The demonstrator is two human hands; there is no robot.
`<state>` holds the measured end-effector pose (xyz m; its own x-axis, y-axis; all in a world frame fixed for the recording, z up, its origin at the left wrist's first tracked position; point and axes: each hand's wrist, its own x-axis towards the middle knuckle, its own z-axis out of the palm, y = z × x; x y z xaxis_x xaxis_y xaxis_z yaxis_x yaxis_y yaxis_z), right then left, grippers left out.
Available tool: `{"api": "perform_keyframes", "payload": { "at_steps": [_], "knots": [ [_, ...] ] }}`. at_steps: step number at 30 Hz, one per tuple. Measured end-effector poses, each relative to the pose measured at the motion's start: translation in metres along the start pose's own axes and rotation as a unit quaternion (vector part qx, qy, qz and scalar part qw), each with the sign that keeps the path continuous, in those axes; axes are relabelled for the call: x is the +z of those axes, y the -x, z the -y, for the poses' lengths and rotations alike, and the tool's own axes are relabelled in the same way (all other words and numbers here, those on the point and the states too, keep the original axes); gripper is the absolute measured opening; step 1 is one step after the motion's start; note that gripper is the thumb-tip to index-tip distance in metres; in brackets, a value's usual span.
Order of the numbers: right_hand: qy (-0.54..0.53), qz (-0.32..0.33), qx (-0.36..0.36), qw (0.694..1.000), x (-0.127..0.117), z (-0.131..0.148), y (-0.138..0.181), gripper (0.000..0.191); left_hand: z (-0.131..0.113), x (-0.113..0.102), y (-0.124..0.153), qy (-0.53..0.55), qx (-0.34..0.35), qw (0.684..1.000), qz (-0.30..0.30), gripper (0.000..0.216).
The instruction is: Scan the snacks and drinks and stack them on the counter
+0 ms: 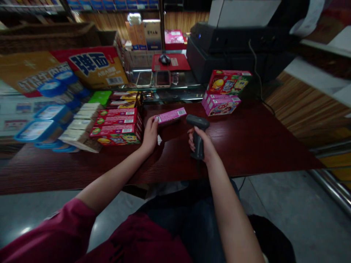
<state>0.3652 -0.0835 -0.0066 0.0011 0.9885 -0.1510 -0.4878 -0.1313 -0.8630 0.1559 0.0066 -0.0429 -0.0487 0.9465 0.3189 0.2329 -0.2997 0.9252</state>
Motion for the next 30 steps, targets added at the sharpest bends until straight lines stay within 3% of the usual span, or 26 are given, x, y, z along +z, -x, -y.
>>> {"api": "perform_keyframes", "payload": {
  "at_steps": [6,9,13,19,23,30],
  "knots": [
    [-0.025,0.066,0.047,0.996,-0.007,0.013,-0.040,0.038,0.009,0.036,-0.056,-0.027,-0.054,0.983,-0.176,0.029],
    [-0.046,0.070,0.051,0.995,-0.012,0.015,-0.042,0.038,0.014,0.042,-0.083,-0.019,-0.062,0.976,-0.207,0.030],
    [-0.057,0.069,0.050,0.995,-0.015,0.013,-0.038,0.038,0.021,0.037,-0.094,-0.016,-0.008,0.984,-0.177,0.030],
    [-0.046,0.069,0.044,0.996,-0.015,0.011,-0.037,0.036,0.017,0.022,-0.071,-0.071,0.129,0.987,-0.070,0.035],
    [-0.041,0.064,0.041,0.996,-0.015,0.011,-0.037,0.035,0.008,0.020,-0.066,-0.086,0.166,0.982,-0.005,0.047],
    [-0.052,0.058,0.032,0.996,-0.014,0.012,-0.033,0.034,0.014,0.012,-0.078,-0.097,0.157,0.982,-0.051,0.034]
  ]
}}
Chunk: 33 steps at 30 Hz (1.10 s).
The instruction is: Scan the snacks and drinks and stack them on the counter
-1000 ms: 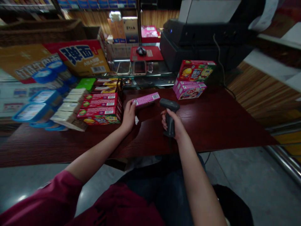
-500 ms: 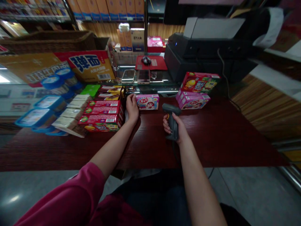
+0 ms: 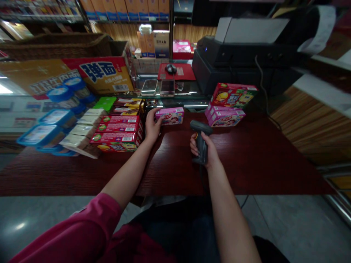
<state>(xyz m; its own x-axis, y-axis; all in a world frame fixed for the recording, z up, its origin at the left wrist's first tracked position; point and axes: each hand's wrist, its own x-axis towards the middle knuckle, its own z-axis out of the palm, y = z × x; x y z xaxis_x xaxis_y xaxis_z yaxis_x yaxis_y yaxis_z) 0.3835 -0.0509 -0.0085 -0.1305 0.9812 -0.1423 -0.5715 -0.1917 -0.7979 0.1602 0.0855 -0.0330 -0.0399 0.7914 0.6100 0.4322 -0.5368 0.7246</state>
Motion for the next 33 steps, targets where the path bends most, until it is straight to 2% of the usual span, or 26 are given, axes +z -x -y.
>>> {"api": "perform_keyframes", "payload": {
  "at_steps": [4,8,11,13,15,19,25,28,33],
  "knots": [
    [-0.010,0.000,-0.009,1.000,-0.001,0.000,0.001,0.037,-0.022,-0.002,0.004,-0.075,0.064,0.995,-0.019,0.042],
    [-0.008,-0.004,-0.009,1.000,-0.002,0.001,0.001,0.037,-0.056,0.021,0.008,-0.134,0.149,0.975,0.091,0.050],
    [-0.006,-0.008,-0.019,1.000,-0.004,0.002,0.002,0.036,-0.065,0.049,0.007,-0.167,0.156,0.964,0.139,0.059],
    [-0.009,-0.011,-0.029,0.999,-0.005,0.003,0.003,0.036,-0.063,0.063,0.005,-0.188,0.139,0.962,0.139,0.059],
    [-0.011,-0.011,-0.034,0.999,-0.007,0.004,0.004,0.036,-0.057,0.068,0.002,-0.196,0.130,0.963,0.134,0.053],
    [-0.016,-0.013,-0.034,0.999,-0.009,0.004,0.003,0.035,-0.043,0.055,-0.005,-0.197,0.129,0.965,0.115,0.038],
    [-0.028,-0.020,-0.027,0.999,-0.007,0.004,0.003,0.036,-0.023,0.028,-0.011,-0.204,0.115,0.968,0.093,0.038],
    [-0.034,-0.022,-0.022,0.999,-0.007,0.004,0.004,0.037,-0.019,0.027,-0.013,-0.199,0.119,0.968,0.097,0.042],
    [-0.037,-0.019,-0.019,0.999,-0.006,0.003,0.006,0.034,-0.015,0.037,-0.023,-0.195,0.088,0.973,0.090,0.041]
  ]
}}
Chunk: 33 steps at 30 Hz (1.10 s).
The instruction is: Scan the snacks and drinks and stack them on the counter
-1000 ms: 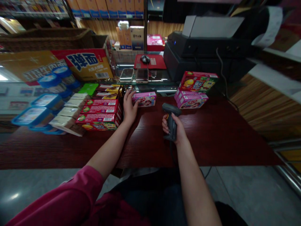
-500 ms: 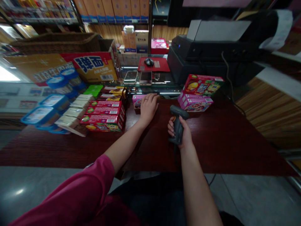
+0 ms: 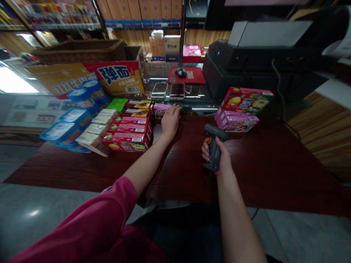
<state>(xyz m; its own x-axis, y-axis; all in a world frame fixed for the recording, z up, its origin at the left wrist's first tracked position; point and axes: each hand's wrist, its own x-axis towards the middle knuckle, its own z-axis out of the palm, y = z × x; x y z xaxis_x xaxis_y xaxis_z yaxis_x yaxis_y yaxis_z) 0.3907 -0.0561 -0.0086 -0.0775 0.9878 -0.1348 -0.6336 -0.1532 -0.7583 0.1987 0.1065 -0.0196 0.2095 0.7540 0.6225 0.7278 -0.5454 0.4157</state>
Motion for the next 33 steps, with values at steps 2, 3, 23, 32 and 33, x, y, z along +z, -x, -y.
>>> {"api": "perform_keyframes", "payload": {
  "at_steps": [2,3,23,32,33],
  "knots": [
    [-0.002,0.000,0.000,1.000,0.000,0.000,0.000,0.032,0.002,0.003,-0.006,-0.005,-0.012,1.000,-0.005,0.040],
    [-0.002,0.000,0.000,1.000,0.000,0.000,0.000,0.032,0.003,0.005,-0.008,-0.010,-0.015,1.000,-0.007,0.040],
    [-0.026,0.014,-0.031,0.999,-0.015,0.009,-0.007,0.034,-0.052,0.017,0.018,0.042,0.057,0.997,-0.018,0.046],
    [-0.060,-0.040,-0.121,0.990,-0.063,0.040,0.018,0.034,-0.132,0.092,-0.003,0.086,0.158,0.983,0.046,0.075],
    [-0.072,-0.050,-0.132,0.987,-0.067,0.042,0.018,0.035,-0.136,0.097,-0.006,0.077,0.151,0.985,0.043,0.075]
  ]
}}
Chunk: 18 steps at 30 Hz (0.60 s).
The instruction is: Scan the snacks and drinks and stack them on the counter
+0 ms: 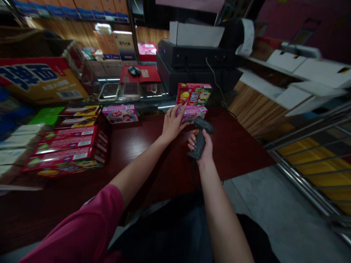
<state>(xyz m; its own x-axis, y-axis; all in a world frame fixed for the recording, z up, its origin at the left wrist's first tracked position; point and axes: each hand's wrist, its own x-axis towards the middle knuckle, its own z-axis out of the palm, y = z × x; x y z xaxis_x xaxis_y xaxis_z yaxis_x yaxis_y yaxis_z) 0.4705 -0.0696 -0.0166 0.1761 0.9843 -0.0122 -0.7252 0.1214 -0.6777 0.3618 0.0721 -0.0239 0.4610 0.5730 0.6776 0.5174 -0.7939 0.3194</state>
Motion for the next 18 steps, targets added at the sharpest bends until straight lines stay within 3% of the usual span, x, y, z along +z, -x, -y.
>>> {"api": "perform_keyframes", "payload": {
  "at_steps": [4,9,15,18],
  "knots": [
    [-0.029,-0.024,-0.029,0.999,-0.004,0.003,-0.002,0.036,-0.003,0.008,-0.004,-0.019,-0.013,1.000,-0.013,0.058],
    [-0.003,-0.025,-0.039,0.999,0.005,0.001,0.009,0.037,0.007,-0.007,0.009,0.010,0.025,1.000,0.000,0.049],
    [0.039,-0.005,-0.028,0.999,0.017,-0.002,0.025,0.036,0.033,-0.064,0.058,0.098,0.014,0.995,0.003,0.062],
    [0.075,0.024,0.021,0.997,0.021,-0.008,0.026,0.036,0.042,-0.103,0.090,0.089,-0.002,0.996,-0.008,0.052]
  ]
}}
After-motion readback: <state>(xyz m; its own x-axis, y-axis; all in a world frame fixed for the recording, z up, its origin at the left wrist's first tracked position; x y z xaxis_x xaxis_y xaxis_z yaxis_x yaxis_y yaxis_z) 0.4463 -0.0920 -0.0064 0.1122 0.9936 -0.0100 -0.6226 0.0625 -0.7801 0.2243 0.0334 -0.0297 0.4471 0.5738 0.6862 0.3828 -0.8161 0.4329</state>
